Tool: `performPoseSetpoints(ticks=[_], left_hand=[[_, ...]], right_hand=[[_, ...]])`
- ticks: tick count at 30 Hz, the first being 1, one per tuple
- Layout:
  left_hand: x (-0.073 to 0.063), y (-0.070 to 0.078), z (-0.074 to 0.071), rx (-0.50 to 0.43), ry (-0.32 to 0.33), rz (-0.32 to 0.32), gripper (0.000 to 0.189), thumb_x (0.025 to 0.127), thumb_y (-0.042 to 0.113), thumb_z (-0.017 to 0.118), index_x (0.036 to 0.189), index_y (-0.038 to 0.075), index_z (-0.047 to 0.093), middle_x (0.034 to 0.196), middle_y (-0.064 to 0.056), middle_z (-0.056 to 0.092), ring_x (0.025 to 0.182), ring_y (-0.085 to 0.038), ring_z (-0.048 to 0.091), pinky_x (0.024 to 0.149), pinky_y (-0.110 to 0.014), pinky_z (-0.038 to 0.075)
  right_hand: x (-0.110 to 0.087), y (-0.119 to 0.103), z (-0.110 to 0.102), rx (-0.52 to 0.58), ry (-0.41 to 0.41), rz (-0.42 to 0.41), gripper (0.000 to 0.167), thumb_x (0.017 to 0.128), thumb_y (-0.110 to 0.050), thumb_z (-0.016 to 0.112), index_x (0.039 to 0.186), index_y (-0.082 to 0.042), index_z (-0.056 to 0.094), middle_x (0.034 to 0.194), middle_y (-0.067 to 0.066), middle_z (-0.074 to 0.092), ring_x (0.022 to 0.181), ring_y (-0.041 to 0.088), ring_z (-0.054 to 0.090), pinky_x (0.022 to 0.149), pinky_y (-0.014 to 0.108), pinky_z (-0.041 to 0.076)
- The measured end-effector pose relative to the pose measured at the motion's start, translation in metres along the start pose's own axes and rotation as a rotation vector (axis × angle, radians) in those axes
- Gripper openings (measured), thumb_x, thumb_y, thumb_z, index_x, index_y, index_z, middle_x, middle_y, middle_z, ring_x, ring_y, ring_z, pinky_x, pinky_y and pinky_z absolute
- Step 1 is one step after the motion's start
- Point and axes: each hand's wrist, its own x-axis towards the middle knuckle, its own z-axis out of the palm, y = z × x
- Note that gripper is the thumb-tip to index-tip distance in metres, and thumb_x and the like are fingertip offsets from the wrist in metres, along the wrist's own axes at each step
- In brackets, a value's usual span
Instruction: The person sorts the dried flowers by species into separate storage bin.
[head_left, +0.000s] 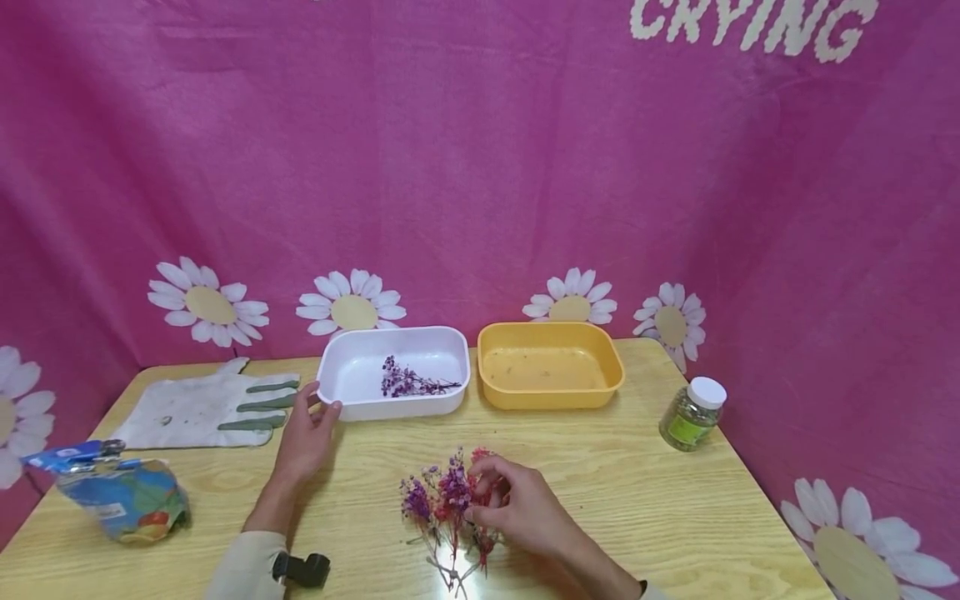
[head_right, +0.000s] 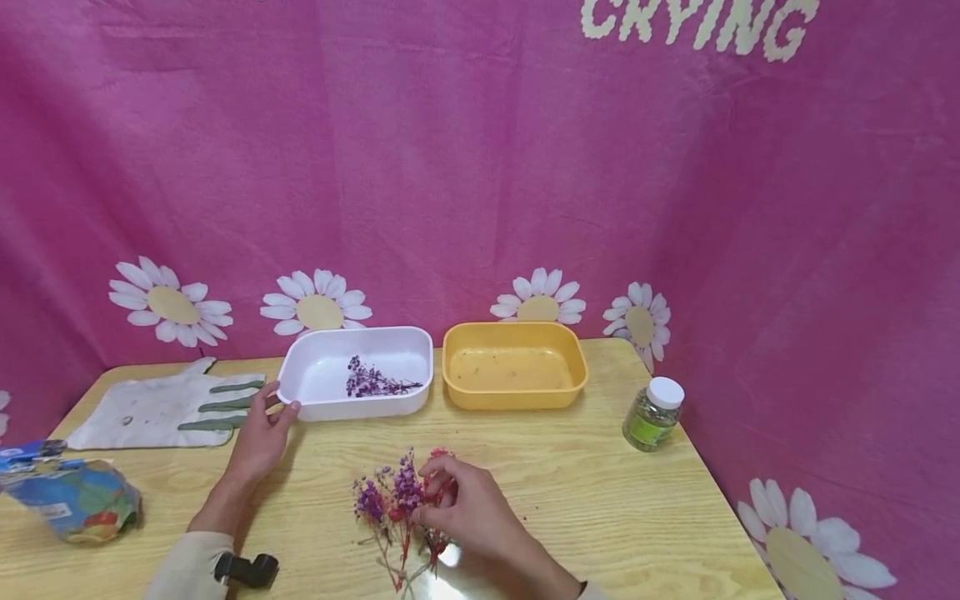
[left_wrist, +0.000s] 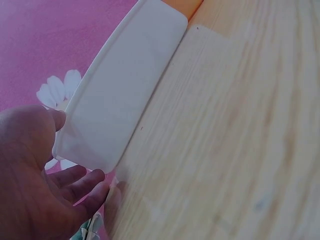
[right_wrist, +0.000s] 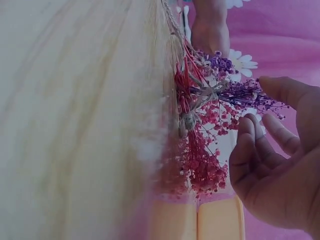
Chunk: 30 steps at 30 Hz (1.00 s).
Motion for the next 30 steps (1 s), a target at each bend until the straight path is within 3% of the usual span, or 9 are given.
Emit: performPoseSetpoints(ticks=[9, 14, 19, 22, 30], left_hand=[[0.0001, 0.0002, 0.0005, 0.003, -0.003, -0.006, 0.062, 0.104, 0.032, 0.04, 0.154, 0.011, 0.01, 0.153, -0.025, 0.029, 0.136, -0.042, 0.04, 0.111, -0.053, 0.036], [-0.0003, -0.0003, 0.0005, 0.0, 0.004, 0.011, 0.062, 0.104, 0.032, 0.041, 0.154, 0.01, 0.011, 0.152, -0.025, 0.031, 0.135, -0.042, 0.042, 0.11, -0.053, 0.037], [-0.0017, -0.0001, 0.0002, -0.002, 0.013, 0.024, 0.062, 0.104, 0.032, 0.041, 0.153, 0.009, 0.012, 0.151, -0.026, 0.032, 0.134, -0.042, 0.043, 0.11, -0.053, 0.038], [-0.0021, 0.0002, 0.0, -0.005, 0.01, 0.023, 0.062, 0.104, 0.033, 0.042, 0.153, 0.009, 0.012, 0.151, -0.025, 0.032, 0.134, -0.042, 0.043, 0.11, -0.053, 0.038], [-0.0011, 0.0006, -0.0007, 0.003, 0.003, 0.035, 0.063, 0.103, 0.031, 0.042, 0.153, 0.008, 0.012, 0.151, -0.026, 0.031, 0.134, -0.042, 0.043, 0.109, -0.053, 0.038]], right_hand=[[-0.0021, 0.0022, 0.0053, -0.118, -0.044, -0.022, 0.041, 0.072, -0.018, 0.083, 0.108, -0.022, 0.064, 0.082, -0.008, 0.067, 0.063, 0.0, 0.056, 0.061, 0.018, 0.049], [-0.0032, 0.0029, 0.0051, -0.153, -0.056, -0.013, 0.046, 0.074, -0.02, 0.082, 0.116, -0.016, 0.063, 0.079, -0.012, 0.068, 0.063, -0.002, 0.058, 0.067, 0.017, 0.049], [-0.0029, 0.0055, 0.0048, -0.118, -0.063, -0.007, 0.04, 0.079, -0.007, 0.073, 0.118, -0.009, 0.064, 0.078, -0.009, 0.068, 0.056, 0.001, 0.061, 0.064, 0.017, 0.052], [-0.002, 0.0064, 0.0039, -0.078, -0.052, 0.014, 0.038, 0.077, -0.001, 0.067, 0.114, -0.009, 0.065, 0.079, -0.007, 0.065, 0.06, 0.003, 0.06, 0.06, 0.018, 0.052], [-0.0008, 0.0019, -0.0007, 0.125, -0.007, 0.095, 0.012, 0.08, -0.004, 0.066, 0.092, -0.008, 0.064, 0.08, 0.001, 0.057, 0.07, 0.008, 0.052, 0.062, 0.02, 0.048]])
